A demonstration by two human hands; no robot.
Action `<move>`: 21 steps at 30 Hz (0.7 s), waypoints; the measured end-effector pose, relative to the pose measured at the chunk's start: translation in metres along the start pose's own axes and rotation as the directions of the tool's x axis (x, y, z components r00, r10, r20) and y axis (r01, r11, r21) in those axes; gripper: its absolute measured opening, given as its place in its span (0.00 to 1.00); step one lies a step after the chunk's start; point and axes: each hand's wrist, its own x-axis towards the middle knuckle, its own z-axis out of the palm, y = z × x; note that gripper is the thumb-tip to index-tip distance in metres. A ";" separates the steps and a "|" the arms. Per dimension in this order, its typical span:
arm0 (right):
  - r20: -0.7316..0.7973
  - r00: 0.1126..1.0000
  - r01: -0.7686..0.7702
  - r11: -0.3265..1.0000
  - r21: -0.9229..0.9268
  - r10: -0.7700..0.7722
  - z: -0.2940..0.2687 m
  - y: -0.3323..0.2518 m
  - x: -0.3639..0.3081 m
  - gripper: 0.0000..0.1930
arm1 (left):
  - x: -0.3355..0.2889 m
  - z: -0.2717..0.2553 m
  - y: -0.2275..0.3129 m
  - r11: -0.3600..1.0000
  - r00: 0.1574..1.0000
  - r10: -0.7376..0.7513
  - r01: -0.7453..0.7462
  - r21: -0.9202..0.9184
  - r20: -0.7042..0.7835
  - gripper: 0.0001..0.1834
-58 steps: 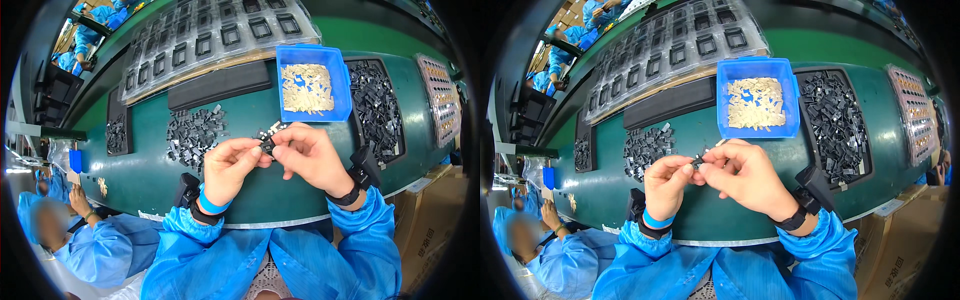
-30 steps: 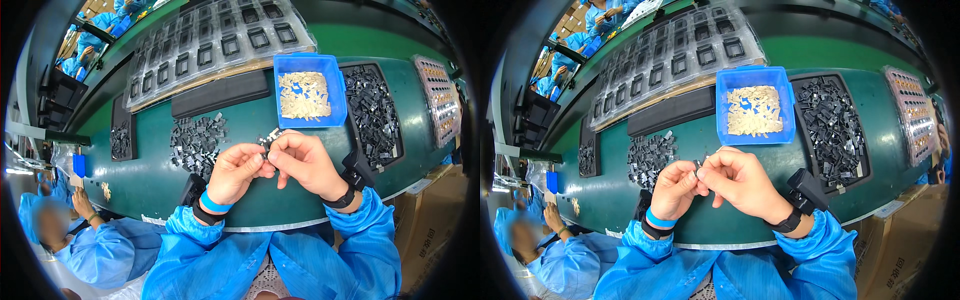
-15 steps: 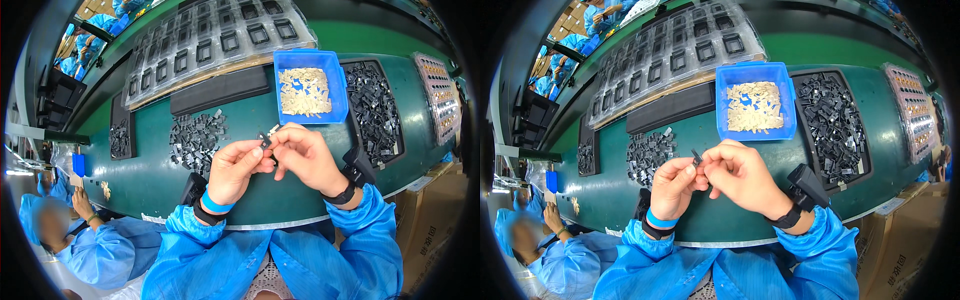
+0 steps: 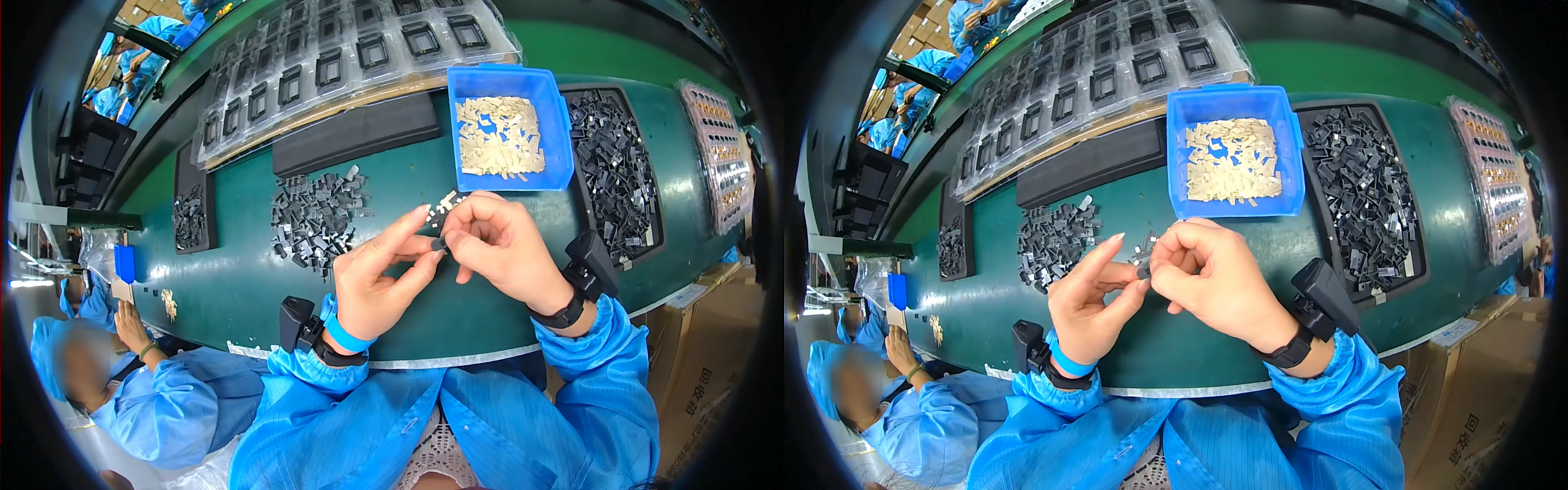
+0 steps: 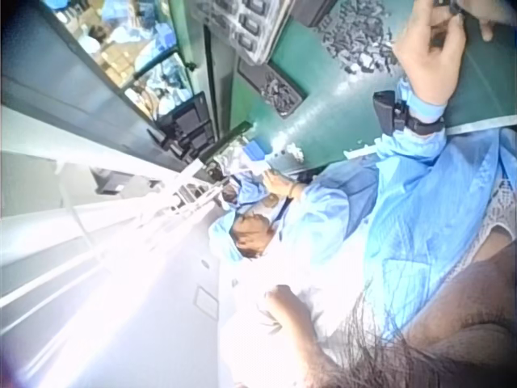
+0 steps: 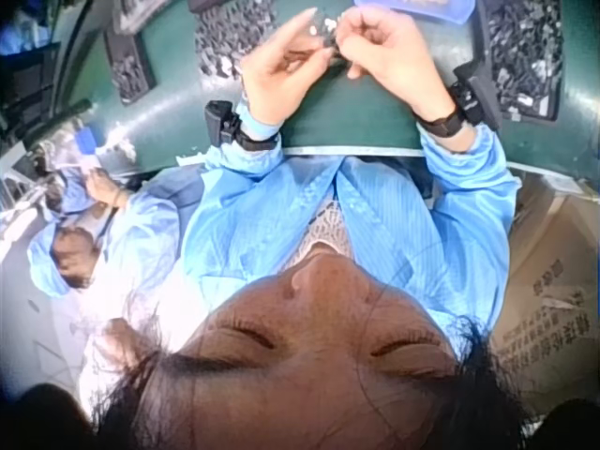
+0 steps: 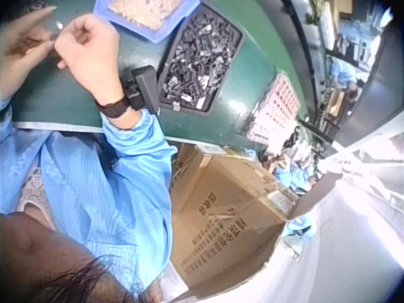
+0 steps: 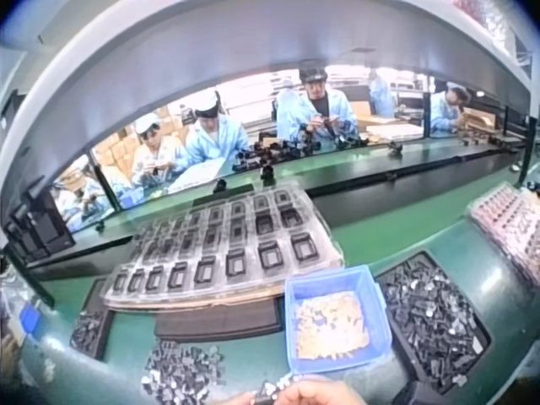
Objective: Assembling small electronic and plastic components on a production line.
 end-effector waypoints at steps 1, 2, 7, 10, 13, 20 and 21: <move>-0.025 0.999 0.032 0.995 -0.100 -0.035 0.001 -0.001 0.000 0.04 | 0.000 -0.001 0.000 0.995 0.997 0.067 -0.069 0.076 0.031 0.28; -0.026 0.999 0.031 0.995 -0.099 -0.034 0.000 0.000 0.000 0.04 | 0.001 -0.001 0.000 0.979 0.989 0.131 -0.140 0.150 0.067 0.31; -0.019 1.000 -0.015 0.985 -0.173 0.012 -0.003 -0.006 0.000 0.09 | 0.002 0.004 0.003 0.984 0.993 0.119 -0.119 0.130 0.010 0.33; 0.017 0.997 -0.077 0.995 -0.061 0.079 -0.009 -0.011 -0.002 0.10 | 0.002 0.009 0.005 1.000 1.000 -0.012 0.012 -0.004 -0.007 0.35; 0.055 0.998 0.034 0.988 -0.152 -0.026 -0.015 -0.008 -0.002 0.08 | 0.002 0.012 0.006 0.982 0.990 -0.143 0.140 -0.124 -0.011 0.35; -0.482 0.802 0.055 0.847 -0.529 -0.353 -0.072 -0.051 -0.021 0.06 | 0.002 0.000 -0.001 0.998 0.999 -0.049 0.050 0.035 -0.019 0.04; -0.536 0.736 0.027 0.810 -0.586 -0.412 -0.086 -0.052 -0.026 0.06 | 0.002 0.000 0.001 0.999 1.000 -0.022 0.022 0.036 -0.010 0.04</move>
